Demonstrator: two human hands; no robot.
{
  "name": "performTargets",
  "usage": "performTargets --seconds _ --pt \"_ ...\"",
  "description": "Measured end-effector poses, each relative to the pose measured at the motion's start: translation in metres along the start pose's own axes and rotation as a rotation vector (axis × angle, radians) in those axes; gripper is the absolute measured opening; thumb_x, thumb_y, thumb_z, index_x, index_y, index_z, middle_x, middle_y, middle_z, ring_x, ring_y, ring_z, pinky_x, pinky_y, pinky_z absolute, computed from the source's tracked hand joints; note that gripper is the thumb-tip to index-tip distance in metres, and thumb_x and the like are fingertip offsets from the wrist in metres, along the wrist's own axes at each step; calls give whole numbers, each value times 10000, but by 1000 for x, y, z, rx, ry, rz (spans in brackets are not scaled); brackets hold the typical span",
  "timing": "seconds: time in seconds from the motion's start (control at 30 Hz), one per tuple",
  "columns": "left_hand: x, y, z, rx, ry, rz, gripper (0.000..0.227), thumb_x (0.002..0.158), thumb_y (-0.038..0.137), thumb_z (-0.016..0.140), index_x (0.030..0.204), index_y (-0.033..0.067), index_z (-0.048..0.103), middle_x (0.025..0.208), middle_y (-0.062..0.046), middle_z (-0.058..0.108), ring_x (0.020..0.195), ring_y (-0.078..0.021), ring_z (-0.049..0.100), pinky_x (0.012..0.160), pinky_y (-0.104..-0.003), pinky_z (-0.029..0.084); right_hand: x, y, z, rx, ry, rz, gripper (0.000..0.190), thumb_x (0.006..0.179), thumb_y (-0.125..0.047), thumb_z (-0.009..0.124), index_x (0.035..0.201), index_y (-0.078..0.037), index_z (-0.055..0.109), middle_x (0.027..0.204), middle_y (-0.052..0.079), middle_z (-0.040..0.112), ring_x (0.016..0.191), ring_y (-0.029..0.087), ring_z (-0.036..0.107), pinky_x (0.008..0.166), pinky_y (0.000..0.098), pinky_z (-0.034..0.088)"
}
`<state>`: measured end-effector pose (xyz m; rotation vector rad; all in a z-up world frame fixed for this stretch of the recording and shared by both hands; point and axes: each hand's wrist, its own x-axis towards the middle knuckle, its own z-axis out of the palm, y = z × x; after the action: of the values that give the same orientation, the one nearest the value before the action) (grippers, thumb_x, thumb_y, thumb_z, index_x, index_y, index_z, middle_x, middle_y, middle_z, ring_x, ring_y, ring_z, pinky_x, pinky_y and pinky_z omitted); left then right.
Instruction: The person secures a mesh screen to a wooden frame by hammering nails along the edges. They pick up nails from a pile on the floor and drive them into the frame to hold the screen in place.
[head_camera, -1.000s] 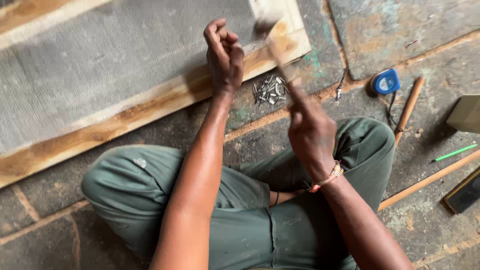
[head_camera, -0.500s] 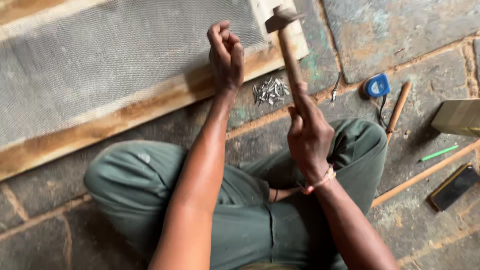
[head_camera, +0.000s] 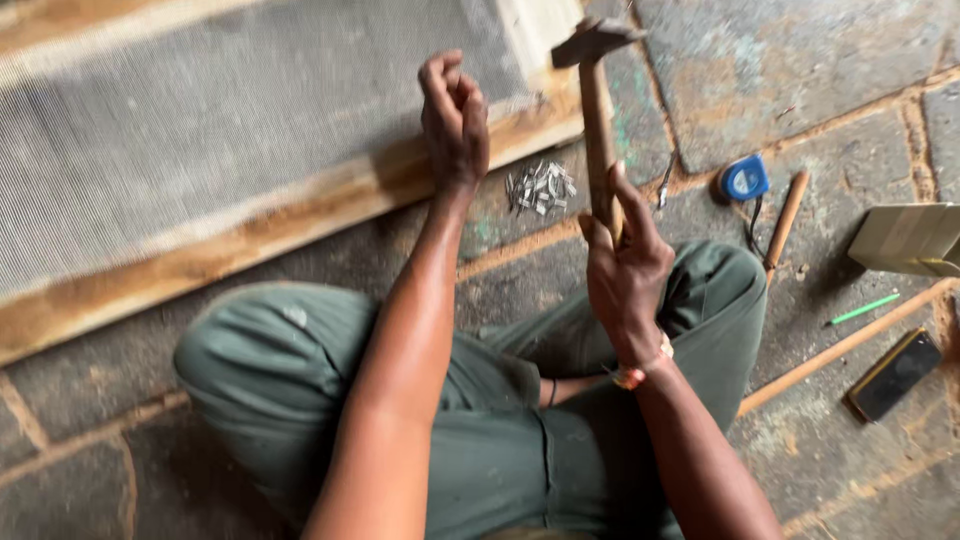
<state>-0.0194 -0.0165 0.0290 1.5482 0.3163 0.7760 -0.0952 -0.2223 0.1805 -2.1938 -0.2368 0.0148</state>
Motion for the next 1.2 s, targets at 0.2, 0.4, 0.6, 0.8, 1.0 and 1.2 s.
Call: performTargets --seconds 0.2,0.4,0.6,0.8,1.0,1.2 --pt "14 3 11 -19 -5 -67 409 1015 333 479 1326 70 450 863 -12 519 715 -137 547 650 -323 510 11 6 -2 112 -120 428 567 951 -33 735 1475 -199 597 948 86 766 695 159 602 567 335 498" --pt "10 3 8 12 11 1 414 1057 379 481 1348 83 466 884 -11 510 803 -138 543 734 -326 500 0 -1 -2 -204 -116 -152 594 956 32 695 1497 -171 560 1140 163 750 948 208 779 747 363 622" --pt "-4 2 0 -34 28 -48 462 1061 438 500 1342 73 475 885 -21 486 742 -124 515 713 -321 482 -15 -11 -1 -585 -70 -156 642 939 -36 705 1525 -249 553 922 162 714 693 366 677 603 476 525" --pt "-6 -7 -2 -6 43 -23 505 1055 477 509 1340 62 468 873 -11 520 775 -129 526 705 -313 467 -12 -10 0 -570 -56 -157 589 990 -108 694 1531 -268 525 851 143 678 665 346 658 586 484 505" --pt "14 0 6 1 37 8 425 1054 418 479 1309 78 491 842 9 490 749 -124 521 681 -309 481 -6 -3 -2 -589 -71 -180 593 944 -108 704 1500 -266 571 865 153 694 683 353 669 587 472 514" --pt "18 20 9 45 -76 -17 250 1028 195 541 1224 50 597 815 -5 501 728 -117 504 654 -297 471 6 23 -18 -209 4 -61 596 943 -56 748 1494 -233 604 940 136 730 705 251 671 599 382 514"
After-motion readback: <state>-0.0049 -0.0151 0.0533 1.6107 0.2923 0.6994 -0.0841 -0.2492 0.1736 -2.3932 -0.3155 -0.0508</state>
